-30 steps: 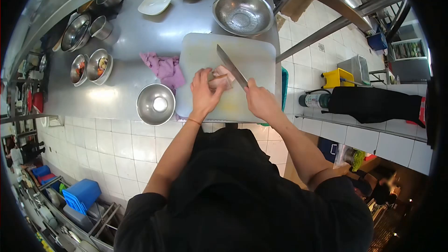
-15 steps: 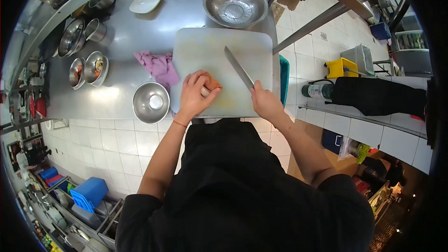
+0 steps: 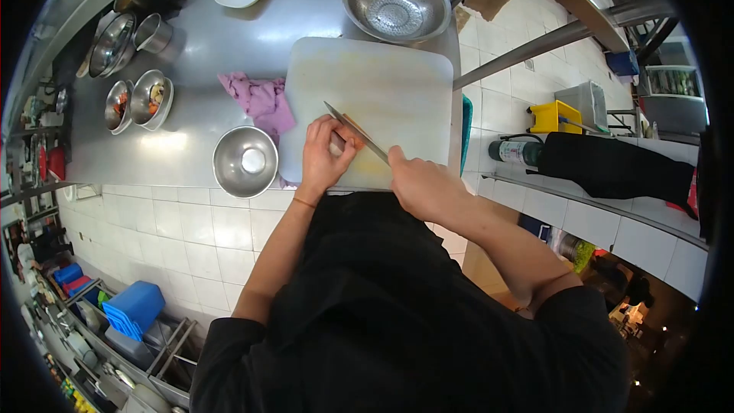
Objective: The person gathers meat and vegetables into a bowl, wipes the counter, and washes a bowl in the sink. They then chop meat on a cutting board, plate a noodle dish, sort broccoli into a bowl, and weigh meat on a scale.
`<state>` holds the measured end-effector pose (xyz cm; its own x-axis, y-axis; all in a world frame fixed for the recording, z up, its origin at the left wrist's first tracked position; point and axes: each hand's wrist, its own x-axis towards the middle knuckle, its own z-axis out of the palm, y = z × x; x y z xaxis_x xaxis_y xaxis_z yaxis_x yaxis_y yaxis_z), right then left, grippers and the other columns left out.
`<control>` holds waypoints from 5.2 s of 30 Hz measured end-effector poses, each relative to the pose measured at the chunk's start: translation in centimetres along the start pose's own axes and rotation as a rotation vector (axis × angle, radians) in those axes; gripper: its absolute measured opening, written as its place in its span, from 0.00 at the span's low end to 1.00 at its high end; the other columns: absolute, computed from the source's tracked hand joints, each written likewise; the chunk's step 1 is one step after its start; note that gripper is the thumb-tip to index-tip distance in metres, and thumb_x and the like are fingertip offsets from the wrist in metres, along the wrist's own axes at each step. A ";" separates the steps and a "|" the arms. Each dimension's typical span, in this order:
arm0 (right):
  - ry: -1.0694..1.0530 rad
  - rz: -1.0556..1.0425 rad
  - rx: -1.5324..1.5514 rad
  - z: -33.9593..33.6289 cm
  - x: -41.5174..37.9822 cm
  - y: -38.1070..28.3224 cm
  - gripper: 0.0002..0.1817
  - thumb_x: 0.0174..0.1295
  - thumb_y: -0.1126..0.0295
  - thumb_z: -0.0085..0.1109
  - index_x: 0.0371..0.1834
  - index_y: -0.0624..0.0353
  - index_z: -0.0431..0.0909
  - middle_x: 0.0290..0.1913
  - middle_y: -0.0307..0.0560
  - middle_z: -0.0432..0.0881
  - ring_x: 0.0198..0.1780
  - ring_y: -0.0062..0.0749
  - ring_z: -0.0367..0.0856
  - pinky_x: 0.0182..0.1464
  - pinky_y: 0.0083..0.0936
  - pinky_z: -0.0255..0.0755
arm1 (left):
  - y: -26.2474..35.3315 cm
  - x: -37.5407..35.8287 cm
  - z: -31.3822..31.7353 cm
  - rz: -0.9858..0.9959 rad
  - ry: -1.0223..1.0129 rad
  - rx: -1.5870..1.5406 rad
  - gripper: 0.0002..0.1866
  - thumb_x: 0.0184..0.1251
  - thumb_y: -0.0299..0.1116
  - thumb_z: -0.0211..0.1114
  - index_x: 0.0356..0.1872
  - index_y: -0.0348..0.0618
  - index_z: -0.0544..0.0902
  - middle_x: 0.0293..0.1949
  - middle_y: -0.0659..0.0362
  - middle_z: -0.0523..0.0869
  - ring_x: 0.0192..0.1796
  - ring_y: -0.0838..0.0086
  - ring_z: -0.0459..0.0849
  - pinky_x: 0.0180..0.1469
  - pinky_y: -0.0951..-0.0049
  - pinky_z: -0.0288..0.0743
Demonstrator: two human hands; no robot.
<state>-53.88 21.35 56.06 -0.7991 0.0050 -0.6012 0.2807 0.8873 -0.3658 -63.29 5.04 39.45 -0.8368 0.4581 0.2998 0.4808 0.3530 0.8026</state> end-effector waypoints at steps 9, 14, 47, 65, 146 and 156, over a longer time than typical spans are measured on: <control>0.010 -0.100 -0.099 0.4 3.8 -1.2 0.09 0.62 0.76 0.46 0.43 0.67 0.62 0.29 0.65 0.82 0.34 0.62 0.83 0.38 0.52 0.75 | -0.1 -0.2 0.5 -0.013 0.049 -0.009 0.18 0.47 0.26 0.71 0.41 0.38 0.78 0.45 0.50 0.79 0.50 0.53 0.77 0.53 0.60 0.74; -0.067 0.000 -0.136 0.9 0.4 0.0 0.10 0.61 0.76 0.46 0.44 0.67 0.61 0.29 0.66 0.82 0.34 0.63 0.83 0.37 0.52 0.75 | 0.2 -0.1 0.4 0.013 0.091 -0.001 0.19 0.47 0.25 0.70 0.43 0.38 0.77 0.45 0.49 0.79 0.49 0.53 0.77 0.53 0.60 0.74; 0.093 -0.193 0.627 6.1 7.6 13.8 0.17 0.71 0.61 0.49 0.47 0.68 0.72 0.20 0.47 0.74 0.10 0.33 0.70 0.13 0.33 0.65 | 1.0 -1.5 2.7 0.009 -0.002 0.753 0.31 0.55 0.55 0.65 0.62 0.62 0.75 0.61 0.53 0.74 0.51 0.57 0.73 0.49 0.56 0.64; 0.140 -0.124 0.796 10.7 5.1 11.9 0.14 0.72 0.63 0.48 0.49 0.65 0.71 0.18 0.42 0.72 0.09 0.26 0.69 0.11 0.27 0.64 | 1.4 -0.2 1.8 -0.016 -0.068 0.577 0.30 0.57 0.55 0.63 0.60 0.59 0.76 0.57 0.56 0.78 0.52 0.59 0.75 0.51 0.56 0.64; 1.353 0.071 -0.507 -6.6 43.1 -7.9 0.14 0.60 0.69 0.57 0.48 0.60 0.74 0.46 0.53 0.79 0.50 0.46 0.78 0.50 0.41 0.73 | -19.0 -1.8 -32.9 -0.323 -0.297 -0.288 0.11 0.60 0.27 0.70 0.43 0.36 0.83 0.33 0.54 0.88 0.32 0.72 0.87 0.36 0.74 0.81; 1.126 0.312 -0.796 -11.7 44.4 -4.4 0.08 0.63 0.67 0.54 0.37 0.59 0.78 0.36 0.54 0.80 0.42 0.49 0.80 0.49 0.43 0.72 | -18.0 -3.0 -32.2 -0.486 -0.238 -0.348 0.06 0.67 0.28 0.65 0.37 0.35 0.85 0.26 0.56 0.87 0.26 0.77 0.84 0.33 0.76 0.78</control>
<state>-96.78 23.04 39.31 -0.8574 0.2711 0.4375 0.4540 0.7986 0.3950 -77.92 -28.97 40.75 -0.8373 0.4957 -0.2307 -0.0851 0.2986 0.9506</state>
